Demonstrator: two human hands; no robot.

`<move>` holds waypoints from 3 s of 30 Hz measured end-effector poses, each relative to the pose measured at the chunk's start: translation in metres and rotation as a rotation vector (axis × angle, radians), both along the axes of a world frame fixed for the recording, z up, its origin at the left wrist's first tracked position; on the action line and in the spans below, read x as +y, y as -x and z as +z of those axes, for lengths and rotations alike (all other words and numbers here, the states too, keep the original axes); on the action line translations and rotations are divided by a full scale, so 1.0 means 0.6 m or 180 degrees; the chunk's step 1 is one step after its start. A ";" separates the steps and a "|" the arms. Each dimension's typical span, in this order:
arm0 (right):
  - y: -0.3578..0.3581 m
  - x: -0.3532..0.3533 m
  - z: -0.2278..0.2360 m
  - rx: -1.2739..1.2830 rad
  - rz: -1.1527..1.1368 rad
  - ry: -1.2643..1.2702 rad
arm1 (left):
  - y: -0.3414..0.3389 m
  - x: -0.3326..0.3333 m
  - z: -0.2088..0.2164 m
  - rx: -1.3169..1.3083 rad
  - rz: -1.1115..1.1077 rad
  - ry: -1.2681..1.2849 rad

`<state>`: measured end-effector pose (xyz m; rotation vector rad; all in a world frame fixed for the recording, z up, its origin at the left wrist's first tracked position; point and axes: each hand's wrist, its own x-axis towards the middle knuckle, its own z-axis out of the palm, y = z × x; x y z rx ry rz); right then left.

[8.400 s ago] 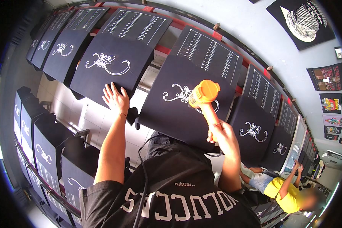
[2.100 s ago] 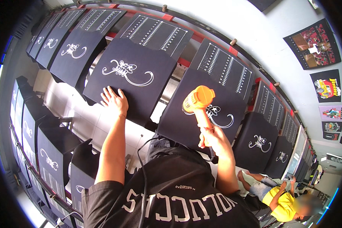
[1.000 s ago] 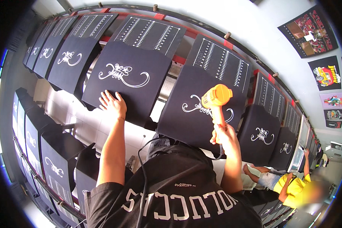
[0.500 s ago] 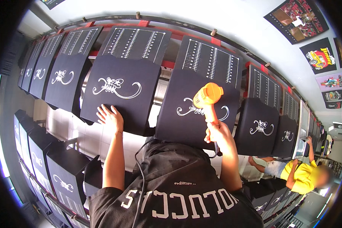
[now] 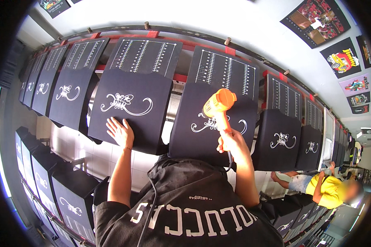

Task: The person uses a heat gun to cure ink on screen-printed t-shirts, moving systematically along a long printing rack to apply heat to each garment's design and checking the ink with their hand.

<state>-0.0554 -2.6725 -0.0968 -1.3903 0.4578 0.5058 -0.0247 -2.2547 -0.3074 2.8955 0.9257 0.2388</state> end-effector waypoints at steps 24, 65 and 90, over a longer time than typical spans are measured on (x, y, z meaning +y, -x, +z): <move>0.016 -0.036 -0.007 -0.0001 -0.0162 0.0227 | -0.020 -0.092 0.000 -0.0279 -0.0947 -0.0013; 0.081 -0.071 0.015 0.0143 0.0367 -0.0097 | -0.008 -0.194 0.023 -0.0255 -0.2207 0.0451; 0.065 -0.150 0.002 0.0168 0.0608 -0.0089 | 0.059 -0.215 0.001 -0.0317 -0.0418 0.0112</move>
